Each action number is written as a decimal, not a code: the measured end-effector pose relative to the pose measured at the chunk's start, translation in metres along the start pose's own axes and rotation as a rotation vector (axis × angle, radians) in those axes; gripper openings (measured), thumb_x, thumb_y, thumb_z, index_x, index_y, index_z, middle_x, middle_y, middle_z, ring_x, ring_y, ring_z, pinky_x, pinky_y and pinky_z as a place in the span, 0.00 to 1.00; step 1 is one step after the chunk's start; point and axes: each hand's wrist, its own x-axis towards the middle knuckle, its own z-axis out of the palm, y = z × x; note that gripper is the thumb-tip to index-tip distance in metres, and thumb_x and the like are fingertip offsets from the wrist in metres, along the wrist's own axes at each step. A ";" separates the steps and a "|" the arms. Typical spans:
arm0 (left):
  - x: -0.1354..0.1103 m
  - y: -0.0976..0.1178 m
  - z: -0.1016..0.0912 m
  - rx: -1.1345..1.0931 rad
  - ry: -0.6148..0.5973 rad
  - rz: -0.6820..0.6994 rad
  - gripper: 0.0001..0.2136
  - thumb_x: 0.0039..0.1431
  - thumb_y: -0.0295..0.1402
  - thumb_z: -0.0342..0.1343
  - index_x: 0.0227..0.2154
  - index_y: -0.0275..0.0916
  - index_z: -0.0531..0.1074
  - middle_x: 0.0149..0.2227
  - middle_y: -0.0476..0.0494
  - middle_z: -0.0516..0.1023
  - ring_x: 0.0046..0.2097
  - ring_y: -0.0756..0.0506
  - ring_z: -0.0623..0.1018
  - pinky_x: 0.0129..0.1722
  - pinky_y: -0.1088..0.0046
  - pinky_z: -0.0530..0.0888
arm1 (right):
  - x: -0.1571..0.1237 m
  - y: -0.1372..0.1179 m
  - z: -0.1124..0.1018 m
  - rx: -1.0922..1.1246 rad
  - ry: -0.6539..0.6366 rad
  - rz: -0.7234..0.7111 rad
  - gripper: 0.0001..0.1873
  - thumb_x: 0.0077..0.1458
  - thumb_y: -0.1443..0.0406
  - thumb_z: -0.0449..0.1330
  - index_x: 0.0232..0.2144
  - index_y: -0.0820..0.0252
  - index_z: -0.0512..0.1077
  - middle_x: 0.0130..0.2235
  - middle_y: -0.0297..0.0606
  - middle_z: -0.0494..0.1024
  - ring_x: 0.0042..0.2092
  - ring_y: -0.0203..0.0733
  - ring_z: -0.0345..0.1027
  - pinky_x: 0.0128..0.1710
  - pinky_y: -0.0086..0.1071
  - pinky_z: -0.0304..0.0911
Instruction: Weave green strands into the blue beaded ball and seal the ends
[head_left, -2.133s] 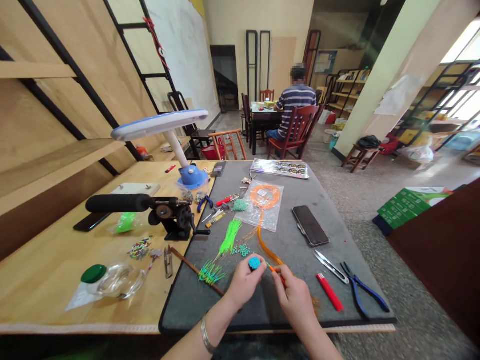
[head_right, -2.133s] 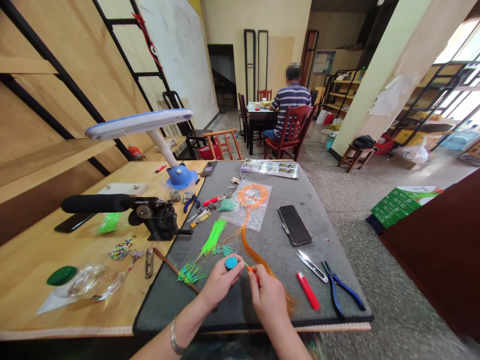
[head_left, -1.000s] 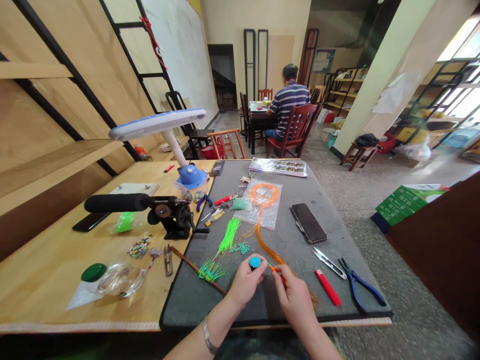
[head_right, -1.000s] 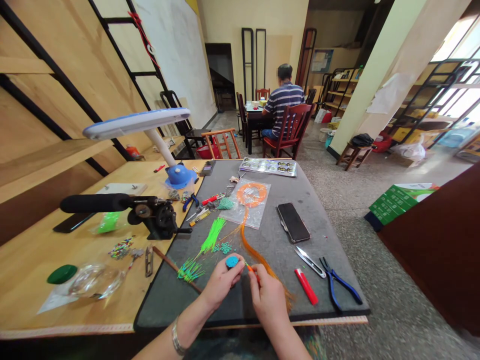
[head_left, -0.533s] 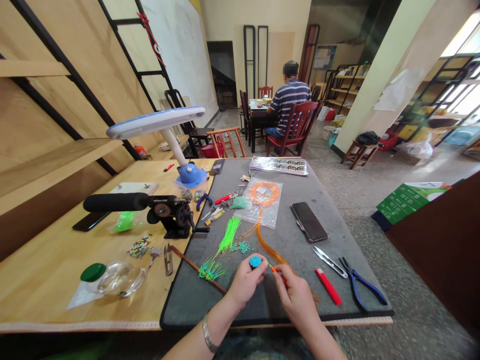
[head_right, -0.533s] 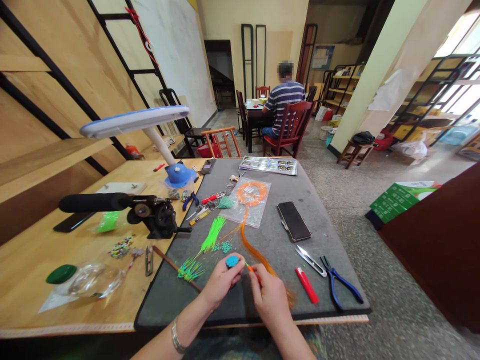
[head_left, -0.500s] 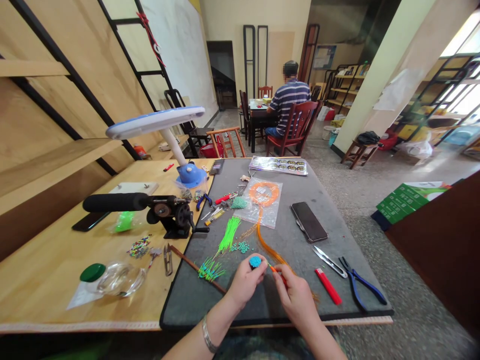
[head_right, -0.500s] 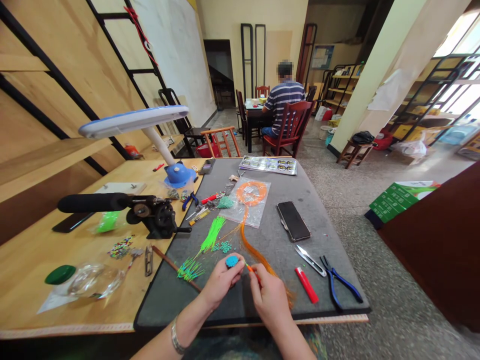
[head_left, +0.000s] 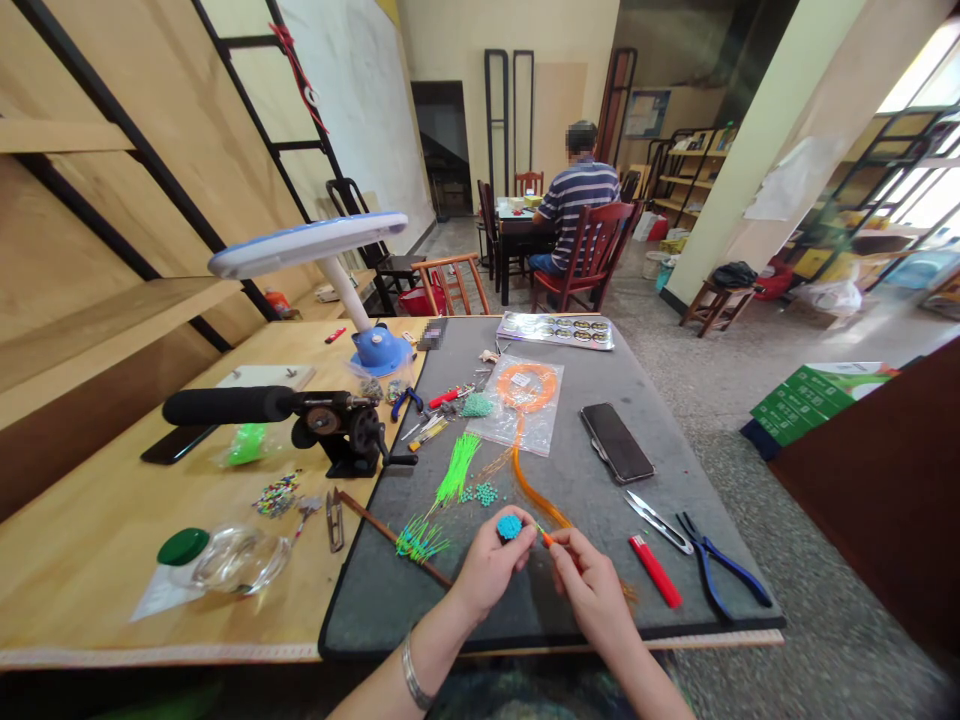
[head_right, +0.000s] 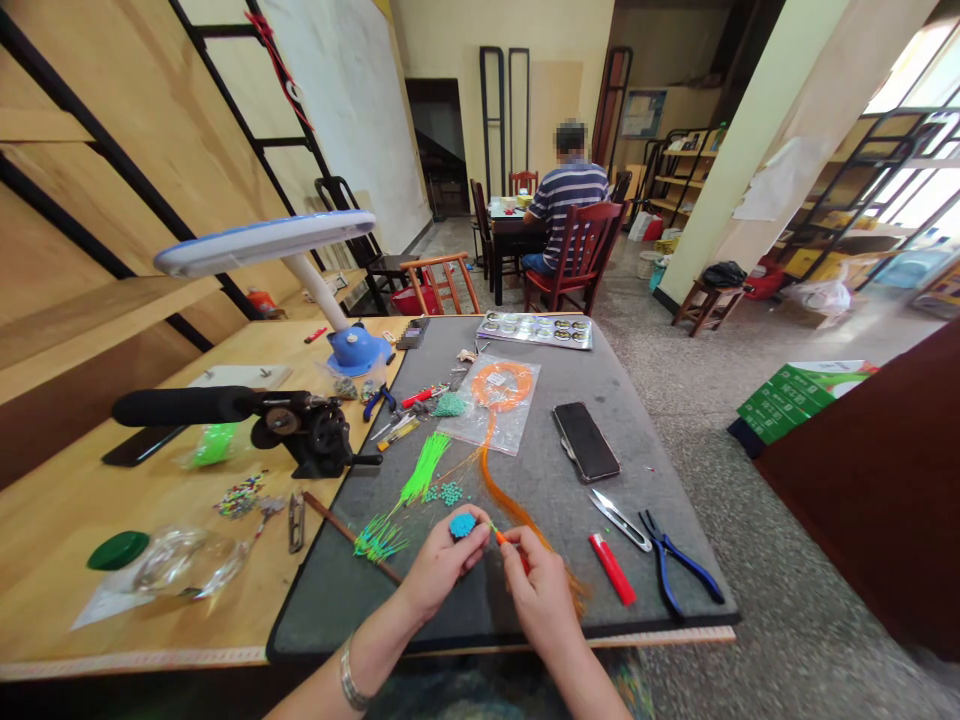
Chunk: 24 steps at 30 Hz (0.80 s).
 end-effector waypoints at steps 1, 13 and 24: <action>-0.001 0.000 0.000 0.019 0.000 -0.001 0.11 0.52 0.40 0.58 0.27 0.37 0.66 0.21 0.54 0.64 0.21 0.55 0.60 0.20 0.80 0.55 | 0.000 -0.001 0.000 0.065 -0.011 0.025 0.19 0.59 0.52 0.49 0.32 0.60 0.68 0.17 0.26 0.62 0.20 0.33 0.57 0.22 0.25 0.53; -0.007 0.032 0.010 0.258 -0.041 0.194 0.06 0.45 0.24 0.57 0.29 0.37 0.72 0.28 0.48 0.74 0.30 0.49 0.71 0.31 0.76 0.68 | -0.013 -0.017 -0.025 -0.165 -0.024 -0.045 0.18 0.60 0.52 0.47 0.32 0.59 0.68 0.19 0.28 0.64 0.21 0.34 0.57 0.22 0.26 0.49; -0.011 0.051 0.007 0.578 -0.222 0.319 0.05 0.49 0.31 0.60 0.30 0.39 0.79 0.31 0.43 0.81 0.33 0.44 0.76 0.37 0.71 0.70 | -0.023 -0.035 -0.042 -0.339 -0.117 -0.146 0.15 0.62 0.57 0.46 0.34 0.57 0.69 0.21 0.29 0.68 0.23 0.36 0.62 0.25 0.25 0.52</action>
